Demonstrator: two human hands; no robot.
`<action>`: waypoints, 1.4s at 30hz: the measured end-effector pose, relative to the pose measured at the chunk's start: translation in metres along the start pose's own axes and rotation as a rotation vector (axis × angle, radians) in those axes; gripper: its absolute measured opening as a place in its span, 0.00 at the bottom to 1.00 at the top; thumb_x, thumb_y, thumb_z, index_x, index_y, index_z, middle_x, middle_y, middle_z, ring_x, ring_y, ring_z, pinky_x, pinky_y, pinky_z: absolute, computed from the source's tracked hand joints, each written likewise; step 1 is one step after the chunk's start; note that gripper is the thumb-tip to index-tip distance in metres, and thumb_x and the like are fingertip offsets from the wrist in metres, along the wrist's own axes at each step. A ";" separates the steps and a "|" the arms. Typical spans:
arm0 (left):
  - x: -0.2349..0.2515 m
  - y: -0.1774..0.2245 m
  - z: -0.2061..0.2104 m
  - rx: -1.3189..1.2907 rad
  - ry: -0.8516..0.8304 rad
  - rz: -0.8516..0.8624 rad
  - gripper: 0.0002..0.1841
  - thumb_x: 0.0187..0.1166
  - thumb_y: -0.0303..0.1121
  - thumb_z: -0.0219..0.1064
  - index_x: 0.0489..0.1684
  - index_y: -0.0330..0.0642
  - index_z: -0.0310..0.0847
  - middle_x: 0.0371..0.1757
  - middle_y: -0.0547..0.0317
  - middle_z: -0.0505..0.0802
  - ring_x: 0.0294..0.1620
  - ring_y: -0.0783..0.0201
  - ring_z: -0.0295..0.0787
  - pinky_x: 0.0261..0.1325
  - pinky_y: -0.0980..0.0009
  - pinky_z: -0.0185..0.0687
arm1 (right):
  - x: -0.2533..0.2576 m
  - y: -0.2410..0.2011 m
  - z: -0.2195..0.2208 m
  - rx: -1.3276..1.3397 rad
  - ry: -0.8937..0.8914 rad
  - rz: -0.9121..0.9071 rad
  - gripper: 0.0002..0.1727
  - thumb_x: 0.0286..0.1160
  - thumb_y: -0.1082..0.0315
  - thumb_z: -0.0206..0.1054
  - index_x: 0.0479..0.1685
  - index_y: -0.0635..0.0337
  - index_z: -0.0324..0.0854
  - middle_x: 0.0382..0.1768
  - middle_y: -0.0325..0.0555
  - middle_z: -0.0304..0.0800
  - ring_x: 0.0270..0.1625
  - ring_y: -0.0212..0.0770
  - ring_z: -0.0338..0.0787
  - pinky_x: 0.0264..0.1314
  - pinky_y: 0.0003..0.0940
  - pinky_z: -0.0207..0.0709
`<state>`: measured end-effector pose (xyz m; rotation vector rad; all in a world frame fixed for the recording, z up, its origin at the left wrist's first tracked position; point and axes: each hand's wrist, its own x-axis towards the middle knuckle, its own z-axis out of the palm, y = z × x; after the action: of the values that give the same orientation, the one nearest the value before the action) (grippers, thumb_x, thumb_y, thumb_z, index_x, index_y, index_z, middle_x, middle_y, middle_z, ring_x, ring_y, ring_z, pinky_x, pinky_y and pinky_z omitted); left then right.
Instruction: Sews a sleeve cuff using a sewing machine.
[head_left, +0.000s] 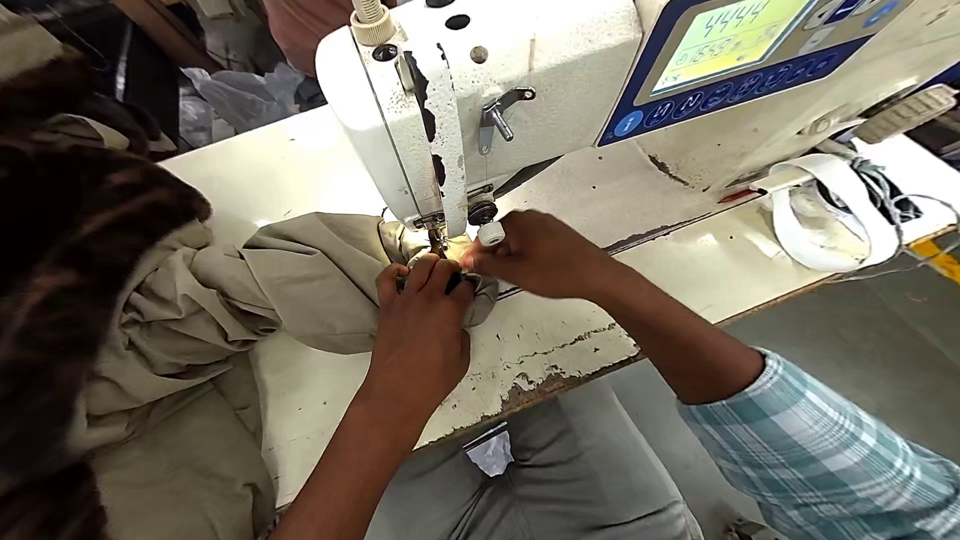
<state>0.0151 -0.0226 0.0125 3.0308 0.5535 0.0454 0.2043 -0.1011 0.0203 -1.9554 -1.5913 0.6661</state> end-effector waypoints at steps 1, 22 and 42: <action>0.000 0.000 0.000 -0.002 0.003 0.000 0.22 0.56 0.33 0.80 0.55 0.55 0.94 0.70 0.64 0.89 0.79 0.54 0.74 0.80 0.40 0.57 | 0.005 0.007 -0.001 0.043 0.098 -0.002 0.11 0.80 0.59 0.67 0.36 0.55 0.91 0.29 0.42 0.88 0.33 0.43 0.87 0.38 0.52 0.78; -0.004 -0.001 0.004 -0.042 0.057 -0.014 0.18 0.54 0.34 0.81 0.46 0.54 0.94 0.62 0.60 0.91 0.79 0.52 0.73 0.79 0.40 0.56 | -0.013 -0.002 0.028 0.126 0.251 -0.028 0.14 0.74 0.56 0.76 0.51 0.53 0.89 0.35 0.31 0.95 0.35 0.26 0.94 0.43 0.29 0.91; -0.001 -0.002 0.006 -0.029 0.047 -0.001 0.22 0.54 0.35 0.80 0.52 0.57 0.94 0.61 0.68 0.92 0.78 0.56 0.74 0.77 0.43 0.59 | 0.001 -0.011 0.015 -0.115 0.211 0.068 0.05 0.68 0.59 0.77 0.37 0.45 0.91 0.23 0.27 0.89 0.26 0.28 0.87 0.32 0.37 0.82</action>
<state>0.0133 -0.0215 0.0062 3.0085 0.5535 0.1230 0.1865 -0.0972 0.0169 -2.0947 -1.4679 0.3864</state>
